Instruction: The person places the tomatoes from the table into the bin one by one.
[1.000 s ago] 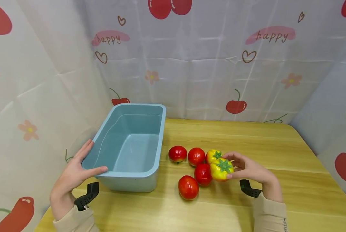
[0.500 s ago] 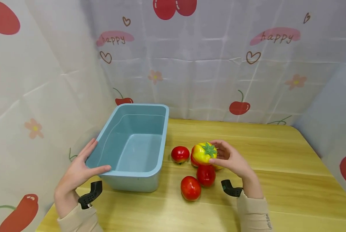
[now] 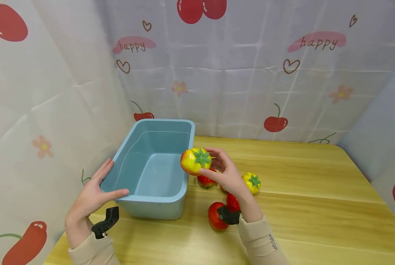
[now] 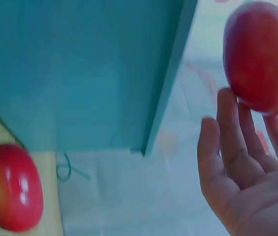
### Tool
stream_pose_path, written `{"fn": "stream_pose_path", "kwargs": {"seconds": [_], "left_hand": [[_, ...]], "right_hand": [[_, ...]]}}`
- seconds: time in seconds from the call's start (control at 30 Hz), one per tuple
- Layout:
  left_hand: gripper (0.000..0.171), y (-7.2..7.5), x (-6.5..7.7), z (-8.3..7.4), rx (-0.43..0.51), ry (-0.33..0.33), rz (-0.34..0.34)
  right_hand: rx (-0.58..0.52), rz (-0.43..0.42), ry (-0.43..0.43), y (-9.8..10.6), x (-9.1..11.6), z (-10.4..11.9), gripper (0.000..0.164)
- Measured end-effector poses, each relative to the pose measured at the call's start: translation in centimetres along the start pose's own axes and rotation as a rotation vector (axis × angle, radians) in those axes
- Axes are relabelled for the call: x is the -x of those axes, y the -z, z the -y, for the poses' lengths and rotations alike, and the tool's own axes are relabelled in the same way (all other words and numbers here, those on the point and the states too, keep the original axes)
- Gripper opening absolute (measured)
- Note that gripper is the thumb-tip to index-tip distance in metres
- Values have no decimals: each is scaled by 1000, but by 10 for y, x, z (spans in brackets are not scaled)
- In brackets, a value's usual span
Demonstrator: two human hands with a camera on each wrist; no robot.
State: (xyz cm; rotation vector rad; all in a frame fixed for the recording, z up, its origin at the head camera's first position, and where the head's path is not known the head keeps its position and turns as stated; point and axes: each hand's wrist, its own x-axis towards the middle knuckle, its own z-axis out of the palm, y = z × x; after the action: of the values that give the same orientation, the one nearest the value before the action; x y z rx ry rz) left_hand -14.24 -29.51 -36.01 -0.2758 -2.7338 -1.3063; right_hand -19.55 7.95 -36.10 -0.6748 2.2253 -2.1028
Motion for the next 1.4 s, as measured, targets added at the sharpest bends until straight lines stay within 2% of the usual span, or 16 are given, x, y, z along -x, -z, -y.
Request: {"fn": "stream_pose_path", "kwargs": {"seconds": [0.2,0.4,0.53,0.67,0.93,1.27,1.4], "left_hand": [[98,0,0,0,-9,7,-1],[98,0,-1,0,-1,5,-5],[98,0,-1,0,-1,5,-7],[98,0,-1,-1,-1,5,-6],[98,0,-1,-2,10,2,-7],[99,0,-1,-2,8,14,-6],[99,0,0,-2,15,13,-6]], "right_hand": [[75,-2,54,-30,-5,3,57],[278,20,79,-55,-4,3,59],[386,50,95,-64,-3,2,60],[438,63,135,-66,0,-1,57],[402,-35,148,-44,13,-6,56],[429,-153,13,5,30,-22,54],[397,-205,12,27,31,-31,53]]}}
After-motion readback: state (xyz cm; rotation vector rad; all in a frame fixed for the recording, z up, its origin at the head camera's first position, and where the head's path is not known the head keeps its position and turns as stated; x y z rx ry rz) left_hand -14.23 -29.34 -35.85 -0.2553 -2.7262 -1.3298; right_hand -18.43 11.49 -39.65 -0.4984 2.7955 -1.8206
